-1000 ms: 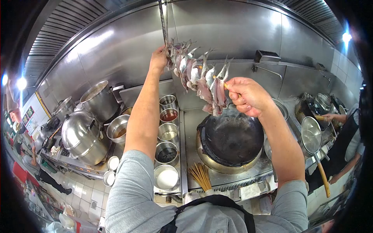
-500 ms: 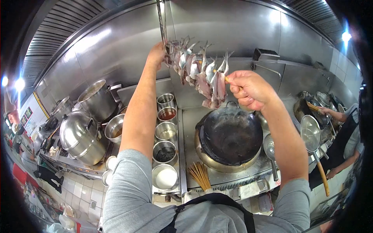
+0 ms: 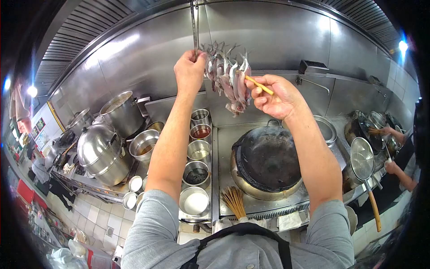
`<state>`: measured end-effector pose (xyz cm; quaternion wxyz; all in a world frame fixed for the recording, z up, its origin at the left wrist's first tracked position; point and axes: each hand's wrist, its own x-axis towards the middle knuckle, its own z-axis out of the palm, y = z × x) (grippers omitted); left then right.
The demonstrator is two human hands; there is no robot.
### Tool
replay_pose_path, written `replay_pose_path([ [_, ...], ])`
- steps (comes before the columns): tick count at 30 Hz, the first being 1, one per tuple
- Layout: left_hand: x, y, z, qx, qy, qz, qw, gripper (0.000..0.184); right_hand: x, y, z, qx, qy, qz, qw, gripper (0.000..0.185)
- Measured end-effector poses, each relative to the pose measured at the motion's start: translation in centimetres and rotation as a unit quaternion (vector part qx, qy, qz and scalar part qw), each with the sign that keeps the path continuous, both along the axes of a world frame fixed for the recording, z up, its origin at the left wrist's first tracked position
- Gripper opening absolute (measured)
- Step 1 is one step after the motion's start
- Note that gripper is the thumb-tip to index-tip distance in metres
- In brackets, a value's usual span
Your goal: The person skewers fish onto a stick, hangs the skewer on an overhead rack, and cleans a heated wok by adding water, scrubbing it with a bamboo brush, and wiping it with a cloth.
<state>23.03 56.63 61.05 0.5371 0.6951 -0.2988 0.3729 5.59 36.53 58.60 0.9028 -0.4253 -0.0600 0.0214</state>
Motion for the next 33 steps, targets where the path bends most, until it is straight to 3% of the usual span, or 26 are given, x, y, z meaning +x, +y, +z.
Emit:
replay_pose_path([
  [8, -4.3, 4.4, -0.4, -0.03, 0.197, -0.262, 0.944, 0.024, 3.6, 1.5, 1.3, 0.027, -0.056, 0.089, 0.994, 0.013],
  [18, -10.2, 4.6, 1.4, -0.035, 0.226, -0.289, 0.93, 0.033, 9.2, 4.3, 6.4, -0.087, -0.082, 0.094, 0.988, 0.015],
  [23, -10.5, 3.4, 0.8, -0.082, 0.239, -0.34, 0.906, 0.037, 11.8, 5.2, 4.2, -0.111, -0.053, 0.145, 0.982, 0.006],
  [27, -10.2, 3.0, 0.1, -0.101, 0.236, -0.395, 0.882, 0.035, 14.2, 5.2, 2.4, -0.093, -0.044, 0.169, 0.98, 0.016],
  [30, -10.0, 2.8, 0.1, -0.059, 0.25, -0.382, 0.888, 0.032, 13.7, 5.0, 2.0, -0.074, -0.031, 0.165, 0.983, 0.016],
  [33, -8.0, 3.1, 0.7, -0.024, 0.294, -0.341, 0.892, 0.024, 11.4, 4.0, 1.1, -0.057, -0.102, 0.179, 0.977, 0.018],
])
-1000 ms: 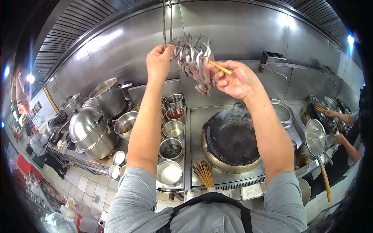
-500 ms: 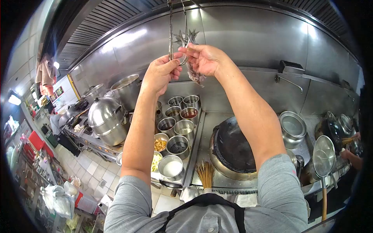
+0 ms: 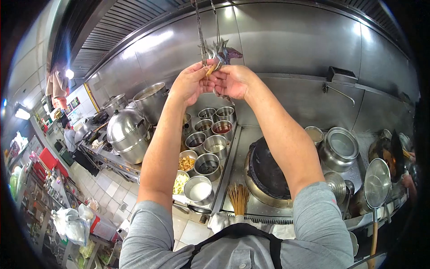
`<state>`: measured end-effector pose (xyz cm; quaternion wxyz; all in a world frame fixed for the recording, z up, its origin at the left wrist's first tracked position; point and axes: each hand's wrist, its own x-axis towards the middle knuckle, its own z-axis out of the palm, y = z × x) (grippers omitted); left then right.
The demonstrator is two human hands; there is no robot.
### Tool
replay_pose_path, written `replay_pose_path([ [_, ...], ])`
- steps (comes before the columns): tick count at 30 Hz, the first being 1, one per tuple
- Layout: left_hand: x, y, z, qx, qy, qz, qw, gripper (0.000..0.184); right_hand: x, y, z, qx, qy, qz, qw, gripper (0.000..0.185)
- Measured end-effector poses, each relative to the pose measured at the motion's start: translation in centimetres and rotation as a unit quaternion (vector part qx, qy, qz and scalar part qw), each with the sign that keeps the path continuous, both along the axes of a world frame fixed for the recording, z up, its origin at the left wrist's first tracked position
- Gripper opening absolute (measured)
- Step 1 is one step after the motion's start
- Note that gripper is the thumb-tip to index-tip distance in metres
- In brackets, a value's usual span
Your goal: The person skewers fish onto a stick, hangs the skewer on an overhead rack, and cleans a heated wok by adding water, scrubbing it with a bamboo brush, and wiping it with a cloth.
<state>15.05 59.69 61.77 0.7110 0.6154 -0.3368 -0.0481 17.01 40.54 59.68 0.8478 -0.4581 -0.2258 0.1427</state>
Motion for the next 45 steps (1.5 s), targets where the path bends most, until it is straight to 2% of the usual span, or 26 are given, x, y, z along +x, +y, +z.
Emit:
replay_pose_path([
  [4, -1.2, -0.6, 2.0, 0.052, 0.063, 0.026, 0.996, 0.021, -3.1, -2.6, -2.3, -0.059, -0.012, -0.123, 0.991, 0.019],
  [7, -2.4, -1.4, 2.2, 0.088, 0.031, 0.07, 0.993, 0.018, -7.5, -7.0, -5.3, -0.167, -0.071, -0.225, 0.957, 0.024],
  [10, 0.8, 0.2, 2.2, 0.083, 0.007, 0.008, 0.996, 0.02, -14.0, -13.3, -13.2, -0.267, -0.072, -0.304, 0.912, 0.03],
  [11, 0.9, 0.0, 1.7, 0.032, -0.001, -0.016, 0.999, 0.018, -16.9, -15.9, -16.2, -0.297, -0.05, -0.338, 0.892, 0.029],
  [12, 0.8, 0.8, 2.2, 0.121, -0.022, -0.012, 0.992, 0.016, -20.7, -17.8, -19.5, -0.328, -0.024, -0.361, 0.873, 0.029],
  [13, 3.2, 2.5, 3.0, 0.119, 0.096, -0.078, 0.985, 0.018, -24.4, -19.6, -22.1, -0.357, 0.034, -0.399, 0.844, 0.028],
  [14, 3.9, 3.3, 2.3, 0.053, 0.041, 0.011, 0.998, 0.025, -27.7, -21.3, -25.0, -0.364, 0.069, -0.453, 0.811, 0.024],
  [16, 5.8, 5.7, 2.8, 0.085, 0.044, 0.037, 0.995, 0.036, -33.4, -25.9, -33.4, -0.531, 0.089, -0.514, 0.668, 0.023],
  [19, 4.9, 6.7, 4.2, 0.09, 0.075, 0.062, 0.991, 0.04, -43.5, -27.7, -42.6, -0.542, 0.192, -0.609, 0.546, 0.026],
  [20, 4.9, 6.9, 4.1, 0.114, 0.06, 0.071, 0.989, 0.04, -46.1, -27.7, -43.8, -0.568, 0.248, -0.61, 0.493, 0.027],
  [22, 3.6, 6.5, 4.4, 0.161, 0.025, 0.097, 0.982, 0.04, -49.3, -26.7, -43.4, -0.545, 0.297, -0.643, 0.449, 0.03],
  [25, 3.6, 7.9, 5.3, 0.192, 0.028, 0.151, 0.969, 0.036, -49.3, -27.7, -46.7, -0.459, 0.299, -0.644, 0.534, 0.035],
  [28, 2.1, 5.9, 4.9, 0.202, 0.029, 0.168, 0.964, 0.035, -49.5, -28.9, -46.2, -0.59, 0.344, -0.645, 0.342, 0.044],
  [29, 2.1, 5.2, 4.5, 0.199, 0.031, 0.183, 0.962, 0.033, -50.4, -29.5, -46.2, -0.584, 0.416, -0.598, 0.358, 0.059],
  [30, 1.8, 5.0, 4.9, 0.189, 0.027, 0.21, 0.959, 0.03, -52.2, -30.9, -50.7, -0.586, 0.408, -0.588, 0.38, 0.061],
  [31, -0.3, 3.5, 4.7, 0.193, 0.028, 0.152, 0.969, 0.027, -53.5, -33.2, -57.4, -0.59, 0.381, -0.581, 0.412, 0.064],
  [32, -1.9, 3.4, 4.9, 0.235, 0.009, 0.129, 0.963, 0.025, -54.9, -33.9, -62.5, -0.583, 0.265, -0.63, 0.439, 0.064],
  [34, -4.0, 1.9, 4.8, 0.201, 0.003, 0.167, 0.965, 0.018, -53.9, -32.8, -58.4, -0.479, 0.272, -0.662, 0.508, 0.054],
  [35, -3.8, 1.6, 4.7, 0.194, -0.023, 0.233, 0.953, 0.015, -53.9, -34.4, -60.7, -0.486, 0.362, -0.641, 0.471, 0.044],
  [36, -3.6, 1.8, 5.1, 0.233, -0.028, 0.239, 0.942, 0.01, -53.3, -32.9, -55.7, -0.501, 0.344, -0.639, 0.472, 0.036],
  [37, -2.8, 2.3, 5.2, 0.209, 0.001, 0.244, 0.947, 0.008, -53.4, -33.3, -57.8, -0.499, 0.217, -0.693, 0.472, 0.027],
  [39, -2.2, 1.9, 4.9, 0.195, 0.013, 0.261, 0.945, 0.007, -51.3, -31.0, -51.3, -0.503, 0.263, -0.651, 0.504, 0.015],
  [40, -2.4, 1.3, 4.6, 0.207, -0.003, 0.281, 0.937, 0.007, -50.2, -30.5, -51.5, -0.433, 0.227, -0.684, 0.541, 0.012],
  [42, -1.9, 0.9, 3.9, 0.216, -0.02, 0.311, 0.925, 0.007, -46.7, -28.9, -48.8, -0.399, 0.066, -0.722, 0.562, 0.008],
  [44, -0.6, 0.7, 3.5, 0.205, -0.03, 0.329, 0.921, 0.008, -43.0, -24.7, -37.8, -0.185, 0.132, -0.62, 0.751, 0.009],
  [45, -0.9, 0.2, 3.4, 0.202, -0.031, 0.331, 0.921, 0.007, -41.4, -23.2, -33.6, -0.15, 0.12, -0.572, 0.797, 0.014],
])
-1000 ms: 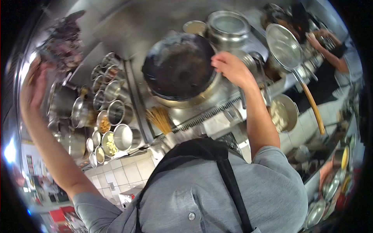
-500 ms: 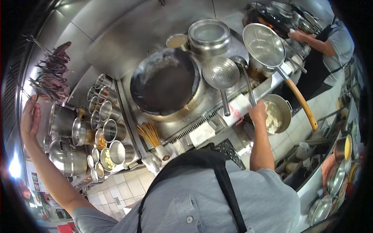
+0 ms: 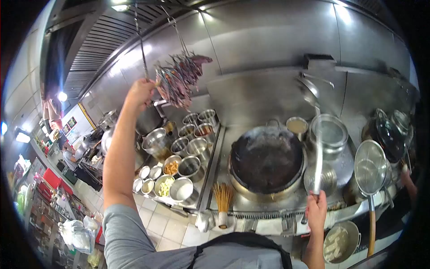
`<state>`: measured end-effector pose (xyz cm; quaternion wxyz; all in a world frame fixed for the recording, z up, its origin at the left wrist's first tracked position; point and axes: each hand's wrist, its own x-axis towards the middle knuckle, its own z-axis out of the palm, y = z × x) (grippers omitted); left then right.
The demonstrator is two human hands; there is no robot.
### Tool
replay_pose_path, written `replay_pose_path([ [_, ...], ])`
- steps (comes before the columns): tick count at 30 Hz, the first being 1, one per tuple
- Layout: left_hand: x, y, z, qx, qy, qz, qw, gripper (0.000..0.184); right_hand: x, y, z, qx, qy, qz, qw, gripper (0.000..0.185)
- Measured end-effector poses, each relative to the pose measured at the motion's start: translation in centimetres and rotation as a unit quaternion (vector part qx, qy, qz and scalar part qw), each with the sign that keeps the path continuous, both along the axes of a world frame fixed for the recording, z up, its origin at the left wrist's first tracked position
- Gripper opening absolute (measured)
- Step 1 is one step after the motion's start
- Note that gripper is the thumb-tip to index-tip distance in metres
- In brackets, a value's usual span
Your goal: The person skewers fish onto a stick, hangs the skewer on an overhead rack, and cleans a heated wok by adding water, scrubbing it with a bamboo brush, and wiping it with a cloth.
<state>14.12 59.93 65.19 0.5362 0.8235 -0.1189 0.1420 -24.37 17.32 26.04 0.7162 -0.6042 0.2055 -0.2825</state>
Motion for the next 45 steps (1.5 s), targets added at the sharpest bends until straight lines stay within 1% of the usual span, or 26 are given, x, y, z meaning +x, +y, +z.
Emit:
replay_pose_path([
  [3, 0.0, -1.0, -0.4, -0.014, -0.028, 0.017, 0.999, 0.007, 6.0, 3.0, 9.9, 0.061, -0.107, 0.174, 0.977, 0.034],
  [5, 1.0, -1.4, -0.7, -0.064, -0.016, 0.004, 0.998, 0.006, 10.2, 4.6, 16.9, 0.092, -0.15, 0.284, 0.943, 0.038],
  [7, 0.9, -1.9, -0.7, -0.078, -0.007, -0.012, 0.997, 0.012, 15.1, 6.4, 21.8, 0.105, -0.19, 0.348, 0.912, 0.034],
  [9, 1.3, -2.0, -0.7, -0.091, -0.012, -0.02, 0.996, 0.016, 18.8, 9.0, 27.1, 0.077, -0.193, 0.371, 0.905, 0.022],
  [10, 2.5, -1.8, -1.0, -0.084, -0.023, -0.017, 0.996, 0.021, 21.5, 9.8, 29.1, 0.098, -0.205, 0.402, 0.887, 0.015],
  [11, 2.8, -1.9, -1.0, -0.069, -0.038, -0.002, 0.997, 0.02, 24.3, 10.5, 30.7, 0.12, -0.216, 0.43, 0.868, 0.014],
  [13, 3.6, -2.3, -1.2, -0.04, -0.062, 0.026, 0.997, 0.019, 28.7, 11.6, 34.0, 0.123, -0.224, 0.464, 0.848, 0.023],
  [15, 6.0, -2.1, -1.5, -0.069, -0.049, 0.009, 0.996, 0.018, 31.7, 13.1, 36.9, 0.136, -0.204, 0.454, 0.857, 0.013],
  [16, 7.0, -2.1, -1.3, -0.083, -0.043, 0.0, 0.996, 0.017, 33.2, 13.6, 37.9, 0.132, -0.201, 0.448, 0.861, 0.014],
  [19, 10.2, -2.6, -1.1, -0.068, -0.048, 0.014, 0.996, 0.016, 37.5, 14.5, 39.2, 0.119, -0.183, 0.426, 0.878, 0.017],
  [20, 11.3, -2.8, -1.0, -0.097, -0.039, 0.001, 0.995, 0.018, 39.0, 14.6, 39.6, 0.112, -0.175, 0.418, 0.884, 0.016],
  [23, 14.4, -4.0, -0.6, -0.034, -0.099, 0.043, 0.994, 0.02, 42.7, 14.7, 40.2, 0.092, -0.161, 0.395, 0.9, 0.015],
  [26, 18.5, -4.9, 0.2, 0.035, -0.094, 0.098, 0.99, 0.017, 45.7, 15.0, 40.8, 0.069, -0.164, 0.365, 0.914, 0.017],
  [27, 21.1, -4.7, 0.1, 0.198, -0.179, 0.13, 0.955, 0.019, 46.3, 15.2, 41.0, 0.063, -0.164, 0.363, 0.915, 0.017],
  [28, 22.9, -4.6, 0.0, 0.354, -0.258, 0.156, 0.885, 0.021, 47.0, 15.2, 41.2, 0.057, -0.165, 0.362, 0.916, 0.017],
  [29, 24.5, -5.0, -0.3, 0.361, -0.238, 0.17, 0.885, 0.022, 47.7, 15.2, 41.3, 0.053, -0.166, 0.36, 0.916, 0.017],
  [31, 25.0, -6.3, -0.2, 0.376, -0.198, 0.196, 0.884, 0.022, 48.9, 15.4, 41.5, 0.054, -0.169, 0.347, 0.921, 0.017],
  [33, 25.3, -7.4, 0.0, 0.368, -0.219, 0.2, 0.881, 0.023, 50.0, 15.5, 41.8, 0.037, -0.178, 0.341, 0.922, 0.018],
  [36, 24.8, -9.0, 1.7, 0.464, -0.181, 0.201, 0.844, 0.025, 52.1, 15.2, 42.0, 0.049, -0.183, 0.348, 0.918, 0.018],
  [38, 27.7, -8.8, 1.0, 0.414, -0.183, 0.193, 0.871, 0.032, 52.9, 14.9, 42.2, 0.049, -0.178, 0.334, 0.924, 0.018],
  [40, 29.6, -9.5, 0.9, 0.431, -0.196, 0.194, 0.859, 0.026, 53.6, 14.4, 42.4, 0.046, -0.17, 0.324, 0.93, 0.019],
  [41, 30.5, -10.0, 0.8, 0.473, -0.205, 0.201, 0.833, 0.019, 54.1, 14.1, 42.5, 0.043, -0.163, 0.322, 0.932, 0.02],
  [43, 33.3, -10.5, 0.7, 0.489, -0.201, 0.217, 0.82, 0.015, 55.2, 14.1, 42.7, 0.036, -0.157, 0.321, 0.933, 0.021],
  [45, 35.2, -11.3, 0.4, 0.452, -0.186, 0.223, 0.844, 0.013, 56.4, 13.8, 42.9, 0.024, -0.156, 0.316, 0.935, 0.022],
])
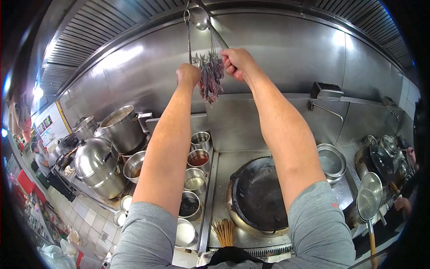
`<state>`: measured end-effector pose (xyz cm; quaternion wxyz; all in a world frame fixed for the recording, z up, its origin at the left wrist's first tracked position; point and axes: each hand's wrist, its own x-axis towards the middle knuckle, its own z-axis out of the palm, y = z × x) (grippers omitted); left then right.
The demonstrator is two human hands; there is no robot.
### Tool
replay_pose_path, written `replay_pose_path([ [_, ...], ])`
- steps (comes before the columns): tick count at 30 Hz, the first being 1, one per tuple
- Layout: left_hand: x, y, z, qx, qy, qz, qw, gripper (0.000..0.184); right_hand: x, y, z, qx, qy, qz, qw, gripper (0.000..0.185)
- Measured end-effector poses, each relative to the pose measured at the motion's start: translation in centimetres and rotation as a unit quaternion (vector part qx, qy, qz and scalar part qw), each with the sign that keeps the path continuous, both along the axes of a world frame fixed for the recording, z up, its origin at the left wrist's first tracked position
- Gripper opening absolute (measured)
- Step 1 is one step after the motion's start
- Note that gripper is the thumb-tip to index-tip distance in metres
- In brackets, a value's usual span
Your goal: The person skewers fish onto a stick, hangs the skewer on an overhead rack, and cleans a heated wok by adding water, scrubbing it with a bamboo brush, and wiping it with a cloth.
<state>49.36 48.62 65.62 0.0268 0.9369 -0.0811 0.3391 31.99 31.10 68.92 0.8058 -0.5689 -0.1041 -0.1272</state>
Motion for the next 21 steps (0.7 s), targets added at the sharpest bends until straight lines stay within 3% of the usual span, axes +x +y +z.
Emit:
replay_pose_path([
  [2, -1.1, -0.5, 0.4, -0.012, -0.002, -0.016, 1.0, 0.011, 0.8, -0.5, 0.0, -0.013, 0.013, -0.001, 1.0, 0.021],
  [5, -0.1, -1.5, 0.4, -0.128, 0.027, -0.029, 0.991, 0.011, 0.3, -0.5, 0.2, -0.023, 0.024, -0.018, 0.999, 0.02],
  [7, 0.0, -1.6, 0.4, -0.125, -0.004, -0.046, 0.991, 0.016, 0.0, -0.9, 0.2, -0.03, 0.025, -0.023, 0.999, 0.019],
  [8, -0.1, -1.1, 0.1, -0.06, -0.049, -0.063, 0.995, 0.02, -0.3, -1.5, -0.1, -0.044, 0.011, -0.032, 0.998, 0.019],
  [10, -0.9, -0.1, 0.0, -0.031, -0.033, -0.087, 0.995, 0.027, -1.5, -2.4, -1.8, -0.072, -0.014, -0.045, 0.996, 0.017],
  [13, -2.0, 1.0, 0.4, -0.187, 0.1, -0.137, 0.968, 0.032, -4.5, -4.4, -5.2, -0.087, -0.039, -0.053, 0.994, 0.016],
  [15, -2.9, 1.6, 0.0, -0.361, 0.132, -0.2, 0.901, 0.031, -7.2, -5.4, -7.7, -0.108, -0.036, -0.074, 0.991, 0.016],
  [18, -5.8, 2.1, 0.1, -0.379, 0.11, -0.178, 0.902, 0.034, -11.7, -7.2, -11.6, -0.116, -0.035, -0.088, 0.989, 0.013],
  [20, -1.7, 3.7, -0.5, -0.26, 0.084, -0.195, 0.942, 0.04, -15.5, -8.6, -14.0, -0.113, -0.027, -0.103, 0.988, 0.015],
  [21, -4.1, 3.5, 0.3, -0.291, 0.096, -0.183, 0.934, 0.042, -17.7, -9.3, -15.3, -0.109, -0.017, -0.116, 0.987, 0.018],
])
